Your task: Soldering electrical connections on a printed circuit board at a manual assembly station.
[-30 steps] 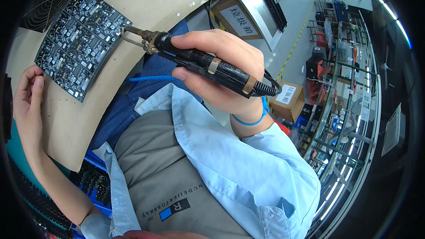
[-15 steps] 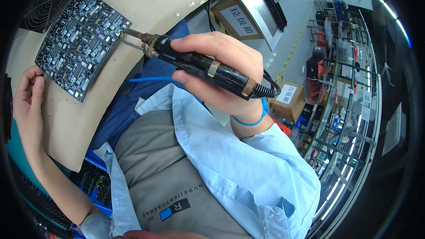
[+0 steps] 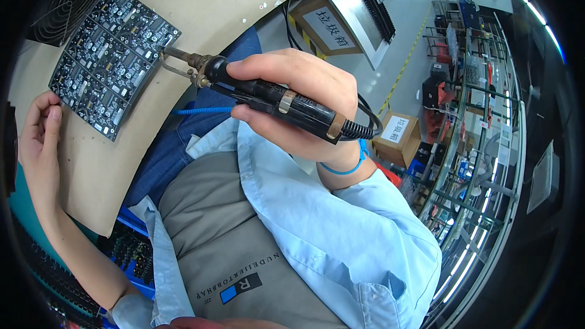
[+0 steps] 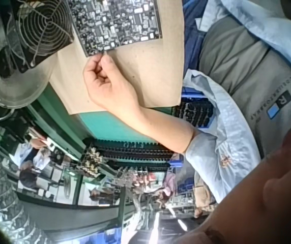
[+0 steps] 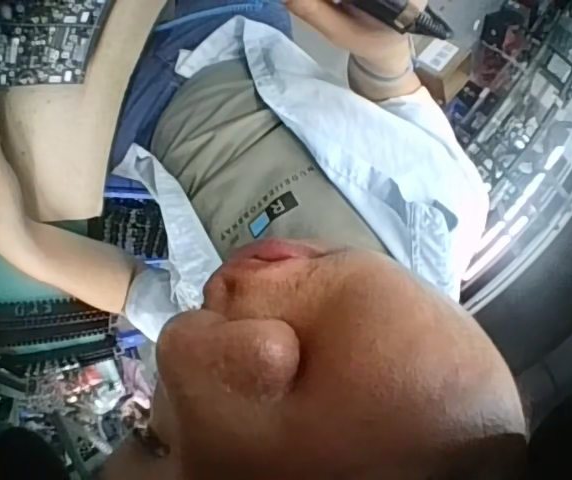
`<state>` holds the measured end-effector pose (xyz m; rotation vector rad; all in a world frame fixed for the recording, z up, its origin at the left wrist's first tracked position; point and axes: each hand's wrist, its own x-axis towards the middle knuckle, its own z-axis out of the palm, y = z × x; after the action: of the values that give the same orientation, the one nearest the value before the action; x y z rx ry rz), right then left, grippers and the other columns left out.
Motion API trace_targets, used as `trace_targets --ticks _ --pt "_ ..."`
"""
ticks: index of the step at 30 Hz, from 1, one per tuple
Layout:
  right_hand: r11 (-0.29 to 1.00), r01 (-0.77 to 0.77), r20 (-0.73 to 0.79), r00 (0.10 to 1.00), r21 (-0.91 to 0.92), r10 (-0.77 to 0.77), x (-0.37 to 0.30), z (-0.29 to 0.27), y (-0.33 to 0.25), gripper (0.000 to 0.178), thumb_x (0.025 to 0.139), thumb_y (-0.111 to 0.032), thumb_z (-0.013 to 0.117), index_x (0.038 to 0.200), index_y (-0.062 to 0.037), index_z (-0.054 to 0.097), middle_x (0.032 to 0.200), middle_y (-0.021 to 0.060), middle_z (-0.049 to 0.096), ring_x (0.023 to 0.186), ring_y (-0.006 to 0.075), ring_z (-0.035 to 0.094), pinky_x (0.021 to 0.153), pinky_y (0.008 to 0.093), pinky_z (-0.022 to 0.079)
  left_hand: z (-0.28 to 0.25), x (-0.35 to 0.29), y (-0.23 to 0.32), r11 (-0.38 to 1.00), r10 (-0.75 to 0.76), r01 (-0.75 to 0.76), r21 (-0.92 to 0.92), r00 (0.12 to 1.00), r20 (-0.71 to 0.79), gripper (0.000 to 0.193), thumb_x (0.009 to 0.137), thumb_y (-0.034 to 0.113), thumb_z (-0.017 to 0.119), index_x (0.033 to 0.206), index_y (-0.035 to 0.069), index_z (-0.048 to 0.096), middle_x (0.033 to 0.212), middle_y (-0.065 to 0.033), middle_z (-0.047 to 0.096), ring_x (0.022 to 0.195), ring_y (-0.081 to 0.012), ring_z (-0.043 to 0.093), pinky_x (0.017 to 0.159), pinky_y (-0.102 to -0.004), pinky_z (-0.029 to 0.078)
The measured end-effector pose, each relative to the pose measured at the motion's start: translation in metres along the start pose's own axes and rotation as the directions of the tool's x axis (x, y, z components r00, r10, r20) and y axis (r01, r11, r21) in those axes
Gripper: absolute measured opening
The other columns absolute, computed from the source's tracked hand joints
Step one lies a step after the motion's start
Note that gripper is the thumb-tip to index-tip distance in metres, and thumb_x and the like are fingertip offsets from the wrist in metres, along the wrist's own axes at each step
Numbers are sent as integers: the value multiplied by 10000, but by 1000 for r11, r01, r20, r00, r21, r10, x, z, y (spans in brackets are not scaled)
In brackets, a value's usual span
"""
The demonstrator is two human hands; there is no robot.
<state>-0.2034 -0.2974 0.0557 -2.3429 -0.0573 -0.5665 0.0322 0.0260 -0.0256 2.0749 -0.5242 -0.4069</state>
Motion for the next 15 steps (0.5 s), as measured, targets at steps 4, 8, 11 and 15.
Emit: trace_targets --ticks 4,8,11,15 --pt "1000 -6 -2 1000 4 6 -2 1 1 415 718 -19 893 1108 22 756 1006 148 787 845 250 774 743 308 612 1 0 0 1000 9 -9 0 1000 -15 280 1076 225 658 1234 -5 676 1074 -6 661 989 -66 591 915 -219 453" --pt "1000 -3 -41 999 -11 3 -5 0 8 406 737 -52 898 1111 18 757 1012 150 784 827 238 766 732 300 601 2 -1 -1 1000 6 -6 8 1000 -12 271 1076 213 656 1233 -8 676 1075 -8 661 990 -68 592 916 -219 454" --pt "999 -49 -71 996 -12 48 -9 1 8 413 745 -55 897 1123 28 754 1025 158 782 841 237 761 735 300 593 2 -1 -3 1000 6 -6 29 1000 -3 269 1077 210 654 1233 -9 675 1079 -8 661 996 -68 593 917 -219 455" --pt "995 -87 -177 980 48 94 -14 5 3 414 747 -50 896 1125 39 751 1032 164 783 854 243 762 745 306 594 2 -2 -3 1000 9 -9 0 1000 -12 269 1077 211 655 1229 -9 676 1082 -10 662 997 -69 594 918 -219 458"
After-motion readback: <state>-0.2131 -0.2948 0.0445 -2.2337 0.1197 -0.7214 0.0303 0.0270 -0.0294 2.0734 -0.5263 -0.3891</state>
